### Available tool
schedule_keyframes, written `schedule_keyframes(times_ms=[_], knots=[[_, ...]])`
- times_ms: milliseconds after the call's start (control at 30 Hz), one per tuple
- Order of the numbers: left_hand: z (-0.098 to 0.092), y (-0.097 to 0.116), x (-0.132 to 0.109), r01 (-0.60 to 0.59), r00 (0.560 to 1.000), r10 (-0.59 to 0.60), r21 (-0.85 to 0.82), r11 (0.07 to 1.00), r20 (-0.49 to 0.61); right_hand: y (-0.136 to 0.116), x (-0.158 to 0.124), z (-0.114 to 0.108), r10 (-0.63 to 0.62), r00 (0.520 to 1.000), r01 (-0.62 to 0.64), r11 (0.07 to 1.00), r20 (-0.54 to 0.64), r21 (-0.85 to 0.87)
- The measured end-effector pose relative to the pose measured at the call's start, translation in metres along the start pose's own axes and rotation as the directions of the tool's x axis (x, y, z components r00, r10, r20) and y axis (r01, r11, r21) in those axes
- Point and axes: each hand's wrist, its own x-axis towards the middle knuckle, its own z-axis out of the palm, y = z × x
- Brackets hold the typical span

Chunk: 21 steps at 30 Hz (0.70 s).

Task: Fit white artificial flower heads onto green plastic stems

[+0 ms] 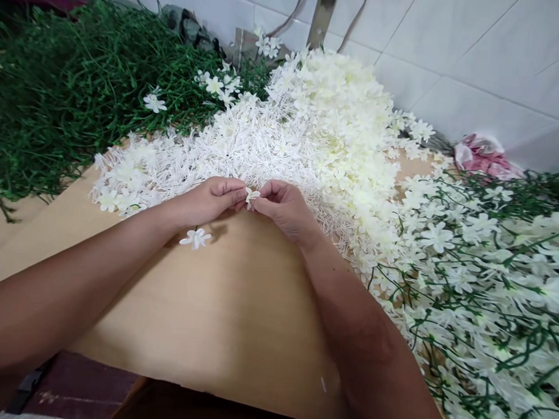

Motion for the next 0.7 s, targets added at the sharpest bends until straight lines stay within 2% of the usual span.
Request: schedule_keyframes(times_ms=[300,433,500,567,600,633,667,700], knots=[[-0.002,-0.009,-0.001,-0.004,0.997,0.007,0.036,0.999,-0.073,0.002,-0.003,0.012,0.109,0.992,-0.110,0.994,-0.065,-0.012],[-0.001,-0.013,0.001,0.023,0.994,-0.024,-0.013,1.000,-0.110,0.004,0.001,0.013,0.082,0.994,-0.082,0.997,-0.068,-0.001],[0.001,-0.014,0.002,0.051,0.995,-0.059,-0.095,0.994,-0.081,-0.006,0.002,0.006,0.061,0.998,-0.061,0.997,-0.001,-0.044],[0.004,-0.016,0.002,0.044,0.996,-0.059,-0.216,0.975,-0.064,-0.028,-0.003,-0.010,0.033,0.992,-0.020,0.994,0.122,-0.108],[0.005,-0.016,0.002,0.018,0.996,-0.042,-0.286,0.958,-0.078,-0.042,-0.008,-0.021,0.027,0.975,-0.004,0.994,0.220,-0.106],[0.006,-0.016,0.002,-0.016,0.994,-0.022,-0.348,0.937,-0.103,-0.057,-0.015,-0.034,-0.032,0.956,0.043,0.999,0.292,-0.033],[0.007,-0.015,0.002,-0.051,0.991,-0.002,-0.395,0.917,-0.132,-0.072,-0.024,-0.047,-0.153,0.932,0.104,0.981,0.329,0.164],[0.008,-0.015,0.002,-0.076,0.989,0.014,-0.419,0.905,-0.150,-0.086,-0.035,-0.061,-0.313,0.888,0.138,0.881,0.338,0.453]])
